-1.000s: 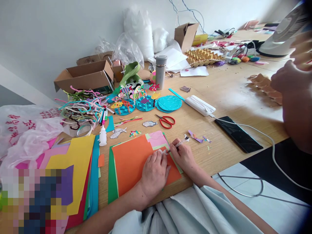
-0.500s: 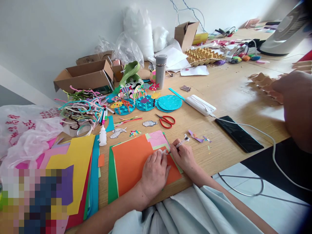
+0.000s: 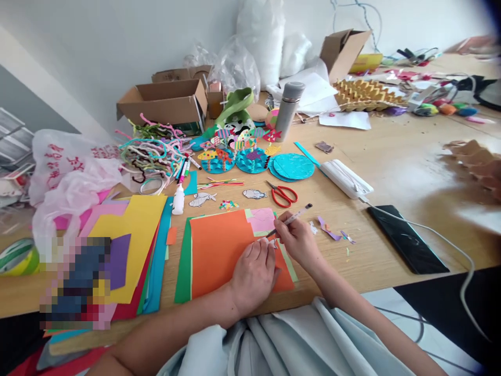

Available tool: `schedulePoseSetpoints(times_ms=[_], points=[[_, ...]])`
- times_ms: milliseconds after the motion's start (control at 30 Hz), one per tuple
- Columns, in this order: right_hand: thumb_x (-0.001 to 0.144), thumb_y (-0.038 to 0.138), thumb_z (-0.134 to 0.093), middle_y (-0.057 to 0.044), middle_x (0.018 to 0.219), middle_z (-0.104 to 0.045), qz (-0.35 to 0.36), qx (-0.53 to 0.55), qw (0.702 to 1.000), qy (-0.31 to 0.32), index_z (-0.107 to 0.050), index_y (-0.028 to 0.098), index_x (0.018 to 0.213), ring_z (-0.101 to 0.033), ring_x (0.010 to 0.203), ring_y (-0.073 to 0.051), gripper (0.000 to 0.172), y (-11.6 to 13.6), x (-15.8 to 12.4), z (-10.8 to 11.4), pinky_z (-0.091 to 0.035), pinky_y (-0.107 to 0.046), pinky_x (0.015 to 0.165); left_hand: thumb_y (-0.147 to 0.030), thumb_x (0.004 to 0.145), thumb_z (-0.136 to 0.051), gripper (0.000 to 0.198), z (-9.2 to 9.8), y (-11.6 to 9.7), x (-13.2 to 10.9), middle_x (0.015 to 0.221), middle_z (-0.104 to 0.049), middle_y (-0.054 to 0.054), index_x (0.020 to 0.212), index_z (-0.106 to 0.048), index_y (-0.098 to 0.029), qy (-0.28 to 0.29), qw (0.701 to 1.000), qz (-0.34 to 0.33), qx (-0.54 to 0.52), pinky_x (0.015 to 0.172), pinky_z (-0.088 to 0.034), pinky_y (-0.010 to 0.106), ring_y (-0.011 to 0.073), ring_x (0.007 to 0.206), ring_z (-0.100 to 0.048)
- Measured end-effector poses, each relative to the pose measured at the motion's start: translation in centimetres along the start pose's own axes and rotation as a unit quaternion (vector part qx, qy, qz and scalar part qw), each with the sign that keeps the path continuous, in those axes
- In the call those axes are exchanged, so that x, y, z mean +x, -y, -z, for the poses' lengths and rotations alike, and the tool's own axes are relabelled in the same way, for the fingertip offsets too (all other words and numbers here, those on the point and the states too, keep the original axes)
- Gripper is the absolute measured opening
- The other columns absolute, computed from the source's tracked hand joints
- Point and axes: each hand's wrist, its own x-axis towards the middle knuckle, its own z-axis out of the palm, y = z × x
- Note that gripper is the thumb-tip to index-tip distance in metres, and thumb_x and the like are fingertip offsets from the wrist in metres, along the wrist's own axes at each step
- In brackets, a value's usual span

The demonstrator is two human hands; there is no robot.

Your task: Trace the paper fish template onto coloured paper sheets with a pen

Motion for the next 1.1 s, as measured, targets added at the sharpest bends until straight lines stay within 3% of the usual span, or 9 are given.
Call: schedulePoseSetpoints(times_ms=[133,267,500,800,1100], points=[[0.084,0.029,-0.048,0.003,0.050,-0.055,0.009,0.006,0.998,0.066,-0.047,0.021,0.065,-0.047,0.042,-0.010,0.021,1.4,1.7,-1.3,-0.036,-0.022,0.046,-0.038,0.093,-0.047,0.045,0.5,-0.4,0.3,0.119,-0.060,0.023,0.117,-0.056,-0.001,0.015,1.000,0.014,0.008,0.098,-0.040,0.040,0.0298,0.114,-0.054],[0.084,0.030,-0.048,0.003,0.052,-0.054,0.017,0.020,0.996,0.091,-0.047,0.021,0.065,-0.047,0.044,-0.010,0.021,0.7,2.1,-2.6,-0.036,-0.022,0.046,-0.037,0.092,-0.049,0.039,0.7,-0.9,0.3,0.116,-0.061,0.022,0.107,-0.062,-0.004,0.023,0.999,0.041,-0.023,0.096,-0.041,0.041,0.0304,0.112,-0.054],[0.085,0.029,-0.046,0.005,0.051,-0.045,0.030,0.006,0.992,0.120,-0.044,0.021,0.063,-0.043,0.043,-0.009,0.023,-0.7,1.5,-3.0,-0.032,-0.023,0.044,-0.037,0.087,-0.056,0.042,0.0,-1.8,-0.3,0.117,-0.061,0.022,0.109,-0.063,-0.002,-0.036,0.996,0.079,-0.025,0.097,-0.042,0.040,0.0320,0.113,-0.055],[0.085,0.027,-0.045,0.003,0.056,-0.049,0.072,-0.034,0.990,0.117,-0.045,0.021,0.062,-0.048,0.047,-0.009,0.024,-0.6,1.2,-3.3,-0.036,-0.023,0.048,-0.034,0.091,-0.050,0.040,-0.7,-2.0,-0.6,0.116,-0.063,0.020,0.112,-0.062,-0.003,-0.078,0.992,0.094,-0.027,0.100,-0.040,0.041,0.0311,0.115,-0.056],[0.086,0.026,-0.045,0.003,0.057,-0.051,0.083,-0.054,0.988,0.116,-0.044,0.020,0.060,-0.049,0.047,-0.009,0.026,-0.9,1.2,-3.5,-0.036,-0.023,0.049,-0.034,0.091,-0.049,0.039,-0.8,-2.0,-0.8,0.118,-0.062,0.021,0.114,-0.058,-0.003,-0.072,0.994,0.086,-0.020,0.100,-0.040,0.040,0.0309,0.115,-0.056]])
